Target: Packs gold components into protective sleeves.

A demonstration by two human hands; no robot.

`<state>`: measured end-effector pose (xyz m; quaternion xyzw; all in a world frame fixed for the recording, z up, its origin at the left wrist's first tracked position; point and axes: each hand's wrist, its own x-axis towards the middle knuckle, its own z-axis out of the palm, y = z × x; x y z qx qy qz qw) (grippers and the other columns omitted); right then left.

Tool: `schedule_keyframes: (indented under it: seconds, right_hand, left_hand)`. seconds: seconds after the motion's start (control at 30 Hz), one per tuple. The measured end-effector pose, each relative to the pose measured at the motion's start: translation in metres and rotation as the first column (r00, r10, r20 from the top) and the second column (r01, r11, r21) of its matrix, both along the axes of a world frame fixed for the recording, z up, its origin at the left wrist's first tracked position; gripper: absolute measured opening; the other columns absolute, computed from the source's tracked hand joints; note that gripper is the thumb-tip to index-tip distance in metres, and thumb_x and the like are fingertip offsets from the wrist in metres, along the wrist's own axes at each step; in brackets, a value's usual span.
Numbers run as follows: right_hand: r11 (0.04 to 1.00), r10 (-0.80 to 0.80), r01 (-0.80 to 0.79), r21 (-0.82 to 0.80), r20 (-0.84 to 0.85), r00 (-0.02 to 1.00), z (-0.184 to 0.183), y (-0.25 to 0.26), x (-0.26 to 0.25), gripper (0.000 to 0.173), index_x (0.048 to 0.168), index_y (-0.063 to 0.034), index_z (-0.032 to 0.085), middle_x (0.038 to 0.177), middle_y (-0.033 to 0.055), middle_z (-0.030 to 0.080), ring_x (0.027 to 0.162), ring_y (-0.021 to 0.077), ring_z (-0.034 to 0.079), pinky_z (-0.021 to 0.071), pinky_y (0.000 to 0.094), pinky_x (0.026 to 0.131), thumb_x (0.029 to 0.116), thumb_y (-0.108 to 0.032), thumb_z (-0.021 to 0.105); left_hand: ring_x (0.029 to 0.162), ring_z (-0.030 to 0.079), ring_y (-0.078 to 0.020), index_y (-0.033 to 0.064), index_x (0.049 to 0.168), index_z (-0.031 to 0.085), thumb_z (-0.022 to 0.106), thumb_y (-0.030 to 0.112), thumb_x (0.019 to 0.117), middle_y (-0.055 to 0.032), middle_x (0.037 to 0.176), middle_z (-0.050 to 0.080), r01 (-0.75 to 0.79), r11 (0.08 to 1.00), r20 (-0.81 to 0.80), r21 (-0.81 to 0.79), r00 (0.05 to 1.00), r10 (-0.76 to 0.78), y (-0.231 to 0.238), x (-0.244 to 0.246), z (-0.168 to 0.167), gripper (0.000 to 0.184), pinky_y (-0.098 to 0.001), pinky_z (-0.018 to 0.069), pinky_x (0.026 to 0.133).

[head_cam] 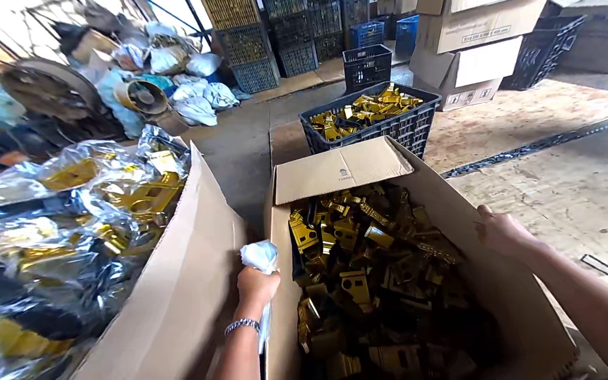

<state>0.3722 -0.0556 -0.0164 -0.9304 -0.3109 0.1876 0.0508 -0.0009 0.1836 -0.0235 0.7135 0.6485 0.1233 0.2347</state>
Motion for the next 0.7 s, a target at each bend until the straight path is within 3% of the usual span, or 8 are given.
schedule_keyframes:
  seconds: [0.37, 0.5, 0.57, 0.63, 0.7]
  right_hand:
    - [0.999, 0.041, -0.041, 0.016, -0.013, 0.999, -0.003, 0.083, 0.066, 0.053, 0.151, 0.0054, 0.031, 0.132, 0.035, 0.057, 0.126, 0.0499, 0.056, 0.0451, 0.0624, 0.102, 0.1063, -0.013, 0.052]
    - [0.999, 0.023, -0.023, 0.025, -0.033, 0.999, -0.017, 0.09, 0.083, 0.056, 0.15, 0.0033, 0.031, 0.131, 0.0343, 0.057, 0.124, 0.0495, 0.057, 0.0465, 0.0627, 0.1, 0.1049, -0.016, 0.057]
    - [0.997, 0.009, -0.007, 0.072, -0.035, 0.999, -0.022, 0.111, 0.099, 0.055, 0.146, 0.0058, 0.041, 0.132, 0.0342, 0.057, 0.125, 0.0501, 0.056, 0.0448, 0.0652, 0.101, 0.1027, -0.022, 0.062]
    - [0.994, -0.006, 0.012, 0.106, -0.054, 0.999, -0.026, 0.129, 0.111, 0.052, 0.13, 0.0101, 0.058, 0.129, 0.0345, 0.06, 0.125, 0.0499, 0.057, 0.0427, 0.067, 0.102, 0.1039, -0.035, 0.06]
    - [0.996, -0.002, 0.009, 0.085, -0.075, 0.997, -0.02, 0.132, 0.113, 0.054, 0.122, 0.011, 0.063, 0.131, 0.0341, 0.059, 0.128, 0.0486, 0.055, 0.0402, 0.0657, 0.105, 0.1056, -0.039, 0.055]
  left_hand:
    - [0.13, 0.054, -0.0446, -0.0136, 0.134, 0.053, 0.078, 0.015, 0.0871, -0.0338, 0.134, 0.057, 0.009, 0.997, -0.153, 0.076, 0.988, 0.002, 0.073, 0.057, 0.001, 0.06, -0.058, 0.0393, 0.109]
    - [0.119, 0.06, -0.0498, -0.0149, 0.118, 0.061, 0.077, 0.031, 0.0905, -0.036, 0.12, 0.063, 0.004, 0.995, -0.291, 0.097, 0.957, 0.024, 0.1, 0.072, -0.007, 0.055, -0.0645, 0.0449, 0.1]
    - [0.124, 0.057, -0.0492, -0.0146, 0.12, 0.06, 0.076, 0.036, 0.0906, -0.0359, 0.125, 0.06, -0.046, 0.996, -0.333, 0.07, 0.94, 0.067, 0.12, 0.084, -0.005, 0.061, -0.0638, 0.0435, 0.102]
    - [0.133, 0.048, -0.0487, -0.0154, 0.127, 0.055, 0.075, 0.033, 0.0915, -0.0368, 0.136, 0.053, -0.105, 0.994, -0.289, 0.0, 0.952, 0.101, 0.132, 0.088, -0.003, 0.064, -0.0627, 0.0376, 0.109]
    - [0.131, 0.052, -0.0454, -0.0157, 0.127, 0.054, 0.072, 0.027, 0.0939, -0.0356, 0.134, 0.054, -0.109, 0.993, -0.248, -0.055, 0.964, 0.092, 0.123, 0.088, 0.002, 0.057, -0.0587, 0.0413, 0.107]
